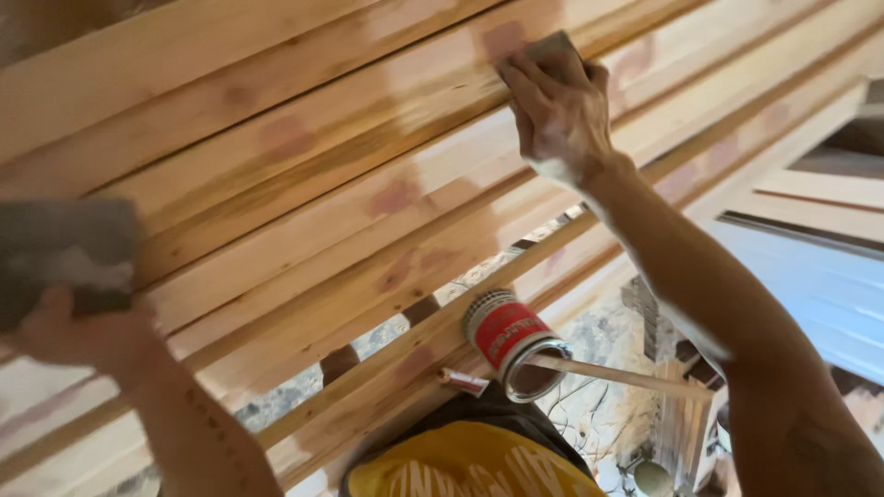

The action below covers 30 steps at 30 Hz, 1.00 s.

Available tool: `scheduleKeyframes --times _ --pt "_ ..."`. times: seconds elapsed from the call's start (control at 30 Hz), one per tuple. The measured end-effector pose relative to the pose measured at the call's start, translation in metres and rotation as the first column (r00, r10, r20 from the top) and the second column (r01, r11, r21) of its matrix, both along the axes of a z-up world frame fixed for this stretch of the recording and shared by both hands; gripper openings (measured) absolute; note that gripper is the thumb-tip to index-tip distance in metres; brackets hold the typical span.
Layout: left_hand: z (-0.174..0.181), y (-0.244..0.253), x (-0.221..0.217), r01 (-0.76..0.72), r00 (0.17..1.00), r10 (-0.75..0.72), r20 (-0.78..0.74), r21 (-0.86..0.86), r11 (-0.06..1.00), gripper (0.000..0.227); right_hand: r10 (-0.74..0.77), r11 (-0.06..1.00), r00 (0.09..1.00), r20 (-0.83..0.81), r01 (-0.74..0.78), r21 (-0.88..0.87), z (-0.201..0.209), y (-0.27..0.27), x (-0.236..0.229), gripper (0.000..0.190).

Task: The person sands wooden beams using sandpaper and applies wood filler into cracks using a putty knife, after mixing the filler on a handheld palette.

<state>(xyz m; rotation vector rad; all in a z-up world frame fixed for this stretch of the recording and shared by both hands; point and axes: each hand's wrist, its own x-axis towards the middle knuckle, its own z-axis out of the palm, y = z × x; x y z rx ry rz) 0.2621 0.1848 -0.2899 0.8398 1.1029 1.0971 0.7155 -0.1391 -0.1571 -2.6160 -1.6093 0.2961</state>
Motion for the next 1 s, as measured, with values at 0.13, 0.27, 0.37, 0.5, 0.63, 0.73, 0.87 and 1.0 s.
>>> scheduleKeyframes --times 0.13,0.27,0.37,0.5,0.63,0.73,0.87,1.0 --pt "-0.014 0.000 -0.017 -0.050 0.998 0.046 -0.044 -0.077 0.996 0.048 0.022 0.997 0.972 0.233 -0.040 0.073 -0.012 -0.012 0.026 0.038" --pt "-0.044 0.009 -0.048 -0.147 0.984 0.125 -0.126 -0.184 0.972 0.050 0.043 0.999 0.977 0.210 -0.043 -0.002 -0.028 -0.035 0.035 0.039" --pt "-0.067 0.006 -0.068 -0.119 0.984 0.088 -0.155 -0.203 0.972 0.050 -0.001 0.999 0.991 0.136 0.007 -0.045 -0.026 -0.047 0.058 0.039" --pt "-0.077 0.010 -0.080 -0.130 0.980 0.097 -0.174 -0.190 0.973 0.049 0.075 0.997 0.922 0.380 -0.077 -0.010 -0.028 -0.040 0.067 0.055" --pt "-0.079 0.008 -0.079 -0.110 0.977 0.075 -0.198 -0.172 0.979 0.048 -0.086 0.996 0.985 0.151 0.087 -0.003 -0.020 -0.041 0.067 0.034" --pt "-0.080 0.011 -0.068 -0.093 0.979 0.062 -0.195 -0.155 0.983 0.048 -0.401 0.904 0.908 -0.123 0.370 -0.215 -0.015 -0.042 0.086 0.041" --pt "-0.076 0.012 -0.061 -0.074 0.979 0.047 -0.197 -0.131 0.989 0.047 -0.134 0.989 0.968 0.214 0.144 -0.032 -0.019 -0.049 0.091 0.035" --pt "-0.070 0.007 -0.059 -0.056 0.981 0.031 -0.190 -0.125 0.991 0.046 -0.154 0.983 0.988 0.005 0.154 -0.099 0.002 -0.065 0.105 0.035"
